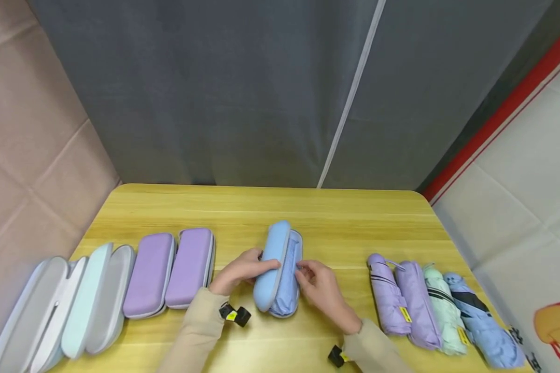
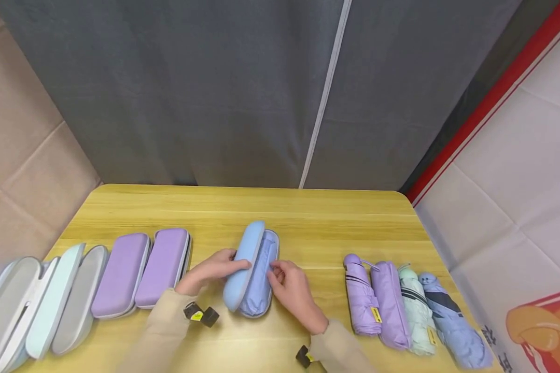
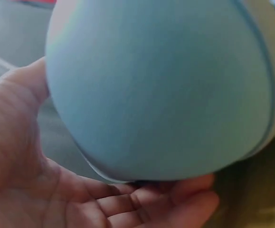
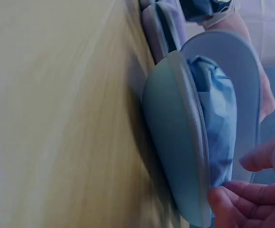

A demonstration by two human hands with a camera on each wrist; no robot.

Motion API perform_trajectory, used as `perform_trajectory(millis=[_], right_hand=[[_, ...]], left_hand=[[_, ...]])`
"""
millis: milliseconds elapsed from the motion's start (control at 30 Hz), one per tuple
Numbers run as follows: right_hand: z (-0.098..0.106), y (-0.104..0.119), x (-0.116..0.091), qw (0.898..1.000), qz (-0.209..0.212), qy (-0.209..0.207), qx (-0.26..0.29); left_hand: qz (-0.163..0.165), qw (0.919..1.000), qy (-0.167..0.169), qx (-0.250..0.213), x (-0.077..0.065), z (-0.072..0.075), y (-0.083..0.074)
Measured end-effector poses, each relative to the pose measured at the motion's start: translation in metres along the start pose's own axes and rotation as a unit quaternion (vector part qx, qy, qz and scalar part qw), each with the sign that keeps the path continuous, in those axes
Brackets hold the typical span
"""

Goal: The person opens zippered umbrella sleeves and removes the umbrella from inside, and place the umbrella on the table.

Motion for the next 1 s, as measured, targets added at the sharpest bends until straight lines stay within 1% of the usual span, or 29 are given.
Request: perform_trajectory(millis=[33, 100, 200, 367, 500, 633, 767, 867, 1000], right_hand=[[-0.001, 0.001, 0.002, 1.0, -0.004, -0.003, -0.014], [-0.003, 0.003, 0.008, 0.999, -0.017, 0.004, -0.05], [-0.008, 0.008, 0.016, 0.994, -0.038, 0.032, -0.102], [-0.016, 0.016, 0.029, 0.983, -0.076, 0.094, -0.14], [-0.022, 0.02, 0.035, 0.975, -0.089, 0.122, -0.162], [-0.023, 0.021, 0.037, 0.972, -0.103, 0.135, -0.161], [-0.024, 0.022, 0.036, 0.97, -0.125, 0.162, -0.128], [-0.025, 0.022, 0.034, 0.97, -0.134, 0.172, -0.106], [-0.026, 0.019, 0.032, 0.973, -0.137, 0.167, -0.077]], left_hand=[[0.003, 1.0, 0.0, -0.001, 0.0, 0.001, 0.002], [0.005, 0.9999, 0.003, -0.009, 0.0, 0.003, 0.004], [0.002, 0.9997, 0.014, -0.019, -0.001, 0.005, 0.006], [-0.011, 0.9991, 0.025, -0.033, -0.002, 0.005, 0.007], [-0.019, 0.9989, 0.022, -0.036, -0.003, 0.005, 0.007], [-0.025, 0.9991, 0.014, -0.032, -0.003, 0.004, 0.006], [-0.029, 0.9992, 0.001, -0.027, -0.005, 0.004, 0.006], [-0.029, 0.9994, -0.007, -0.018, -0.005, 0.003, 0.007], [-0.031, 0.9994, -0.013, -0.012, -0.005, 0.002, 0.007]])
Point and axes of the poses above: each hand's wrist, its own x-axis towards the middle knuckle, its own z-axis out of the back of the hand, y = z × x, the point moved 3 cm from there along x, towards the middle knuckle, and after that the axes turned 8 degrees about -x, right-handed, at the moved point
